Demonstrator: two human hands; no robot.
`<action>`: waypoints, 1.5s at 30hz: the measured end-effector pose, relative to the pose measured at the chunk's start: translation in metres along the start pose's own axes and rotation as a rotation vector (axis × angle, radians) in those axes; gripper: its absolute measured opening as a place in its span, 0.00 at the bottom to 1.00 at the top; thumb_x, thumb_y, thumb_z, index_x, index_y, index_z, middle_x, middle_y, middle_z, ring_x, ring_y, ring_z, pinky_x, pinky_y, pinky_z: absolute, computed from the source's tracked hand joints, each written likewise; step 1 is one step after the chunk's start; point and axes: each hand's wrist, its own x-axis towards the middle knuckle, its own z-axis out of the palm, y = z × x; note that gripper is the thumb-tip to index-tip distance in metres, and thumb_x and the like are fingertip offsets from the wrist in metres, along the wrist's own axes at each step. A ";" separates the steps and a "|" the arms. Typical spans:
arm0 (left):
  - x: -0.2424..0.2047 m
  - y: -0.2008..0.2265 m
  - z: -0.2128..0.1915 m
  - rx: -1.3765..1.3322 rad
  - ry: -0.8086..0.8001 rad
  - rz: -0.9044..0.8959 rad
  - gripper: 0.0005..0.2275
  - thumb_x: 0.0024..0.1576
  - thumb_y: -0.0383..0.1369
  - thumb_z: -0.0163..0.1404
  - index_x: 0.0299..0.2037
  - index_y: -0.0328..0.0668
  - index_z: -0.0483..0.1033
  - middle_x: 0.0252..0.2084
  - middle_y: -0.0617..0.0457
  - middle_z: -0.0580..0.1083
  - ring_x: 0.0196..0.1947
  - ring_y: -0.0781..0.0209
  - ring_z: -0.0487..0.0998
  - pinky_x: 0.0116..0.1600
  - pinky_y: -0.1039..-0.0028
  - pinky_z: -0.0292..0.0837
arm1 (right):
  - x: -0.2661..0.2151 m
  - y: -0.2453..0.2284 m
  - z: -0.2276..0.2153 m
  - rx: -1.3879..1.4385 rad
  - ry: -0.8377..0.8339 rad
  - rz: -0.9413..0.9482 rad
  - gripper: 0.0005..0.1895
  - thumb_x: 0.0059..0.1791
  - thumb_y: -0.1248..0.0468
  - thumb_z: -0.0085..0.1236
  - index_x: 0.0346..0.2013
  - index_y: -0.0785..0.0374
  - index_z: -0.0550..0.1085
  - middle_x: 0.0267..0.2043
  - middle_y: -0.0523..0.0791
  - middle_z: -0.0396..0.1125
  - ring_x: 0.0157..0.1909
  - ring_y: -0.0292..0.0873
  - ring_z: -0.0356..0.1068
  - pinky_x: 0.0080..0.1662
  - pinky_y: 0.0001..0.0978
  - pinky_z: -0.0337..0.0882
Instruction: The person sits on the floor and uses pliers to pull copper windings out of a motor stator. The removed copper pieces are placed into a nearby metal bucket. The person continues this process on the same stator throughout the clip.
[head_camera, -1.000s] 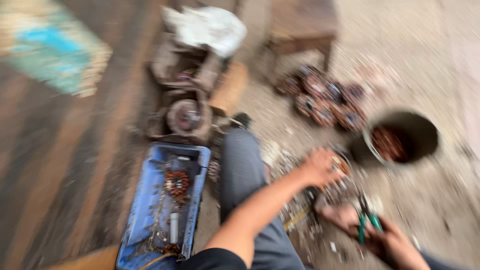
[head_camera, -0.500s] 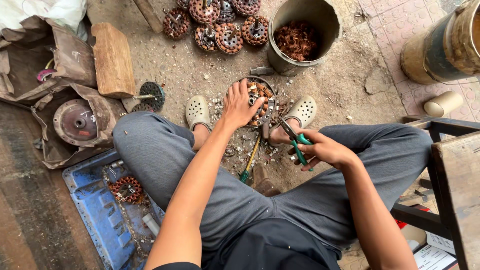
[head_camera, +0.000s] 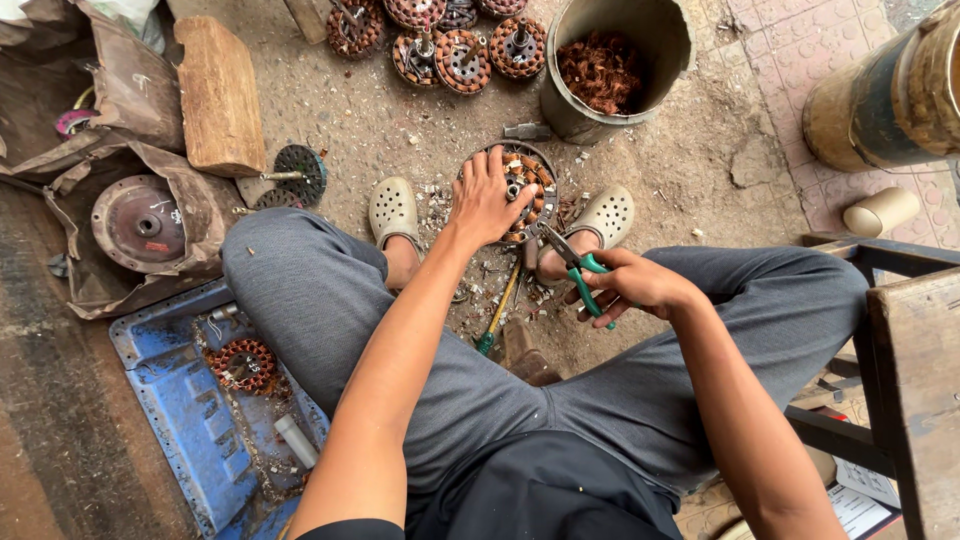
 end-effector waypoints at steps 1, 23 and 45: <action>0.000 0.000 0.000 0.001 0.000 -0.001 0.41 0.59 0.59 0.46 0.68 0.26 0.52 0.59 0.35 0.63 0.60 0.41 0.65 0.59 0.39 0.62 | 0.001 -0.001 0.000 0.010 0.005 0.013 0.20 0.55 0.60 0.45 0.59 0.65 0.66 0.49 0.55 0.75 0.42 0.52 0.79 0.38 0.42 0.81; 0.008 -0.003 0.009 0.014 -0.011 -0.005 0.42 0.59 0.61 0.44 0.68 0.26 0.53 0.59 0.35 0.63 0.58 0.43 0.66 0.56 0.42 0.66 | 0.003 -0.020 -0.003 -0.167 0.080 0.041 0.15 0.56 0.61 0.47 0.50 0.71 0.70 0.27 0.50 0.72 0.24 0.42 0.73 0.22 0.31 0.66; 0.005 0.001 0.004 -0.003 -0.025 0.000 0.41 0.59 0.60 0.46 0.68 0.26 0.53 0.56 0.36 0.64 0.57 0.43 0.66 0.55 0.44 0.67 | -0.001 -0.016 0.008 -0.038 0.068 -0.001 0.11 0.55 0.62 0.46 0.47 0.68 0.69 0.29 0.50 0.73 0.22 0.42 0.73 0.17 0.27 0.60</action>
